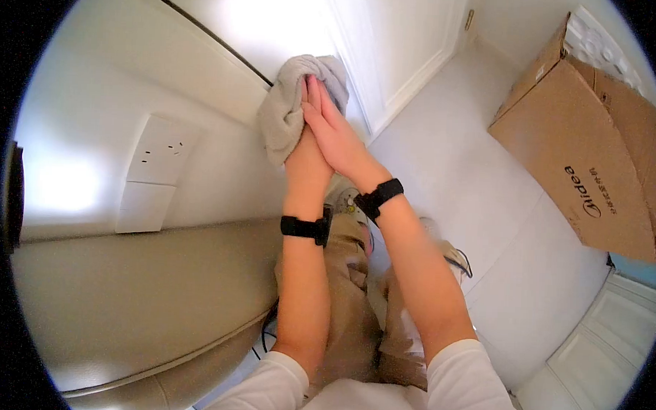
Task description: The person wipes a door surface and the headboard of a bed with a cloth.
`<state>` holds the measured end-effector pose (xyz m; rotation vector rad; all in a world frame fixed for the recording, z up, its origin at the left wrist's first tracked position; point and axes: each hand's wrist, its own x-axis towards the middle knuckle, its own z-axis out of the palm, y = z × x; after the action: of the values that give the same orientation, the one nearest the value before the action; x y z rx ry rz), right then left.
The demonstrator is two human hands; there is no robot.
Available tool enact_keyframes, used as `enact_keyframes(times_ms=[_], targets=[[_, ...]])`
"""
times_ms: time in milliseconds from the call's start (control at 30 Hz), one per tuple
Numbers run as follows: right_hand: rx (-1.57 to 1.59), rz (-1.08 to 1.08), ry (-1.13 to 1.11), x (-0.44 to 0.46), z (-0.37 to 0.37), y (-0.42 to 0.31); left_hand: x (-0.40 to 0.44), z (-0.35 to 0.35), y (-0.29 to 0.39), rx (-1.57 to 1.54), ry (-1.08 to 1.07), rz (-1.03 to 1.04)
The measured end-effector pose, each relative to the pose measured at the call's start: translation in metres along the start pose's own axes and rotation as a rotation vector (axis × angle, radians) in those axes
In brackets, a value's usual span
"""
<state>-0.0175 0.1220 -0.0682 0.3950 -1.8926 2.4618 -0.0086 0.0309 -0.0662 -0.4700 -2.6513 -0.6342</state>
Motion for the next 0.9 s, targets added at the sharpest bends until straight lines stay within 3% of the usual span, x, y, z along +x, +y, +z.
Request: enact_keyframes(times_ms=[300, 400, 533, 733, 900], targets=[[0.098, 0.058, 0.086, 0.006, 0.007, -0.005, 0.008, -0.016, 0.011, -0.211, -0.005, -0.061], [0.097, -0.084, 0.069, 0.005, 0.011, -0.018, 0.015, -0.031, 0.023, -0.279, 0.132, -0.035], [0.476, 0.024, 0.063, 0.01, 0.015, -0.025, 0.02, -0.037, 0.032, -0.284, 0.24, -0.078], [0.57, 0.204, 0.163, 0.009, 0.014, 0.005, 0.016, -0.033, 0.023, -0.248, 0.121, -0.14], [0.448, 0.384, 0.13, 0.004, 0.01, 0.02, 0.006, -0.02, 0.012, -0.253, 0.057, -0.164]])
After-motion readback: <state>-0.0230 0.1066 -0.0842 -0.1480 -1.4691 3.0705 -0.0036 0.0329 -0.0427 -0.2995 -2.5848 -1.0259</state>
